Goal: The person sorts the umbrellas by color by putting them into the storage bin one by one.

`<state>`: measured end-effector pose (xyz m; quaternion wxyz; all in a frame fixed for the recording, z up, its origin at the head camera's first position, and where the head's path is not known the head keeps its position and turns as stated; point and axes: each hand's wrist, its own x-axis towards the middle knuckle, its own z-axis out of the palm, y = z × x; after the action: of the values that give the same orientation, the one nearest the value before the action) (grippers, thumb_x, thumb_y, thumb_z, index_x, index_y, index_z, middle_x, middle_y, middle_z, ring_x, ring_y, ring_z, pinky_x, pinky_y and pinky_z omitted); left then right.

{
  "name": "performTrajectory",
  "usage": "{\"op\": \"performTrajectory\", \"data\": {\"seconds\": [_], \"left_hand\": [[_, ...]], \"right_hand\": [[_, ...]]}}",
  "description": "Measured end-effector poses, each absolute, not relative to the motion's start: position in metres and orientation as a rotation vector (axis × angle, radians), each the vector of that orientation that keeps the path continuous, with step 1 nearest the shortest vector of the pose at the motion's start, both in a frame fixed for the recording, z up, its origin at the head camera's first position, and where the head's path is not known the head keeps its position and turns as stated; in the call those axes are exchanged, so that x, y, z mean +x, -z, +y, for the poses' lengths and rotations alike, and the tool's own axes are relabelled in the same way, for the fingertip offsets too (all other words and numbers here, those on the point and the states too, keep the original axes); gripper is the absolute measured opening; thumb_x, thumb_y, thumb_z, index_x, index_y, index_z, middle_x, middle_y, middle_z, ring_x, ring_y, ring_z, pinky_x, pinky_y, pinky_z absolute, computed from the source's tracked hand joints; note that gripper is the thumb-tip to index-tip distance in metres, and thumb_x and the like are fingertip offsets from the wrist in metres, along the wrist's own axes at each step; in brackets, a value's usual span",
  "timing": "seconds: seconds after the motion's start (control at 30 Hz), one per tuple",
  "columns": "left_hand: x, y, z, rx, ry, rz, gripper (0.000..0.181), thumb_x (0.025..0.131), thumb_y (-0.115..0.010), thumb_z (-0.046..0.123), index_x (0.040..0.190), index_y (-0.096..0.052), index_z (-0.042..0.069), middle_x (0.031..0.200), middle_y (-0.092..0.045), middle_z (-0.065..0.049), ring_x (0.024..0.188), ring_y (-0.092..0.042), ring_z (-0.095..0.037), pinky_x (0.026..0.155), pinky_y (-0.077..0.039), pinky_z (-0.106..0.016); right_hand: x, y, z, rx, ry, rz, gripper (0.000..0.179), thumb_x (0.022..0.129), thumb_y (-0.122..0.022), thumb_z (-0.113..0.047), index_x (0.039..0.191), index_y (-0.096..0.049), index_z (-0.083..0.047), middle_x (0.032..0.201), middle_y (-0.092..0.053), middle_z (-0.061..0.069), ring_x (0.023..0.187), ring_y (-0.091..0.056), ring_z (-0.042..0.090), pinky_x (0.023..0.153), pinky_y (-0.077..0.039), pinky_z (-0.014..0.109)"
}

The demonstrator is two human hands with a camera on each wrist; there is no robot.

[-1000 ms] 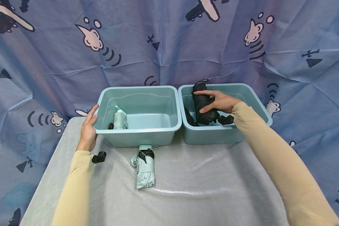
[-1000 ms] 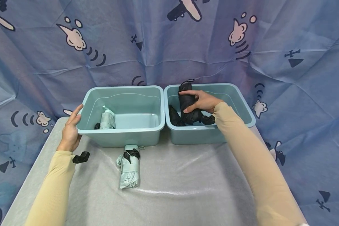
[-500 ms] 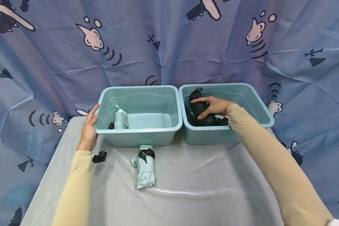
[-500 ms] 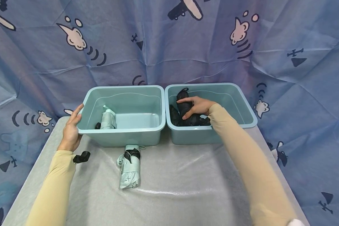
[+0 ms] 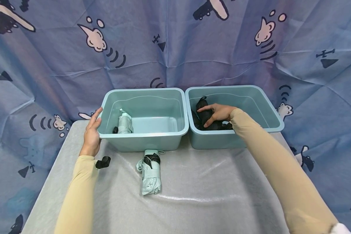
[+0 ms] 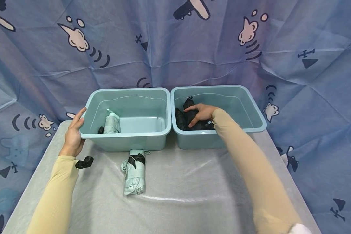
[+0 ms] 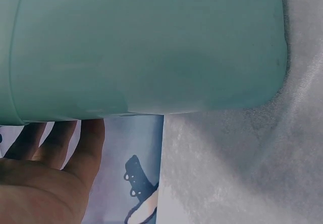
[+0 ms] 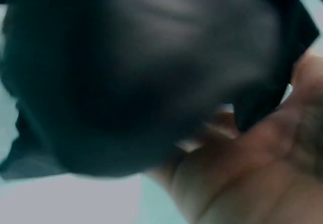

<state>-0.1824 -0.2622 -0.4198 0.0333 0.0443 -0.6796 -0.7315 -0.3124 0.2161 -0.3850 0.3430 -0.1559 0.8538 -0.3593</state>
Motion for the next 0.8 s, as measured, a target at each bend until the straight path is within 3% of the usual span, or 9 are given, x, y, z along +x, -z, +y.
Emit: {"op": "performTrajectory", "data": {"seconds": [0.4, 0.8], "left_hand": [[-0.1828, 0.4209, -0.2619, 0.131, 2.226, -2.103, 0.051, 0.113, -0.025, 0.025, 0.164, -0.021, 0.023, 0.169, -0.013, -0.002, 0.15, -0.02, -0.024, 0.12, -0.019, -0.045], [-0.1828, 0.4205, -0.2618, 0.128, 2.257, -2.069, 0.051, 0.113, -0.025, 0.024, 0.164, -0.021, 0.023, 0.168, -0.016, -0.003, 0.148, -0.024, -0.024, 0.119, -0.024, -0.041]], "right_hand": [[-0.3095, 0.3828, 0.2145, -0.408, 0.816, 2.257, 0.083, 0.081, -0.084, -0.011, 0.153, -0.044, -0.006, 0.163, -0.017, 0.026, 0.15, -0.013, 0.042, 0.115, -0.028, 0.058], [-0.3109, 0.384, 0.2148, -0.33, 0.803, 2.271, 0.077, 0.084, -0.082, -0.017, 0.152, -0.046, -0.007, 0.164, -0.019, 0.024, 0.15, -0.016, 0.043, 0.115, -0.029, 0.059]]}}
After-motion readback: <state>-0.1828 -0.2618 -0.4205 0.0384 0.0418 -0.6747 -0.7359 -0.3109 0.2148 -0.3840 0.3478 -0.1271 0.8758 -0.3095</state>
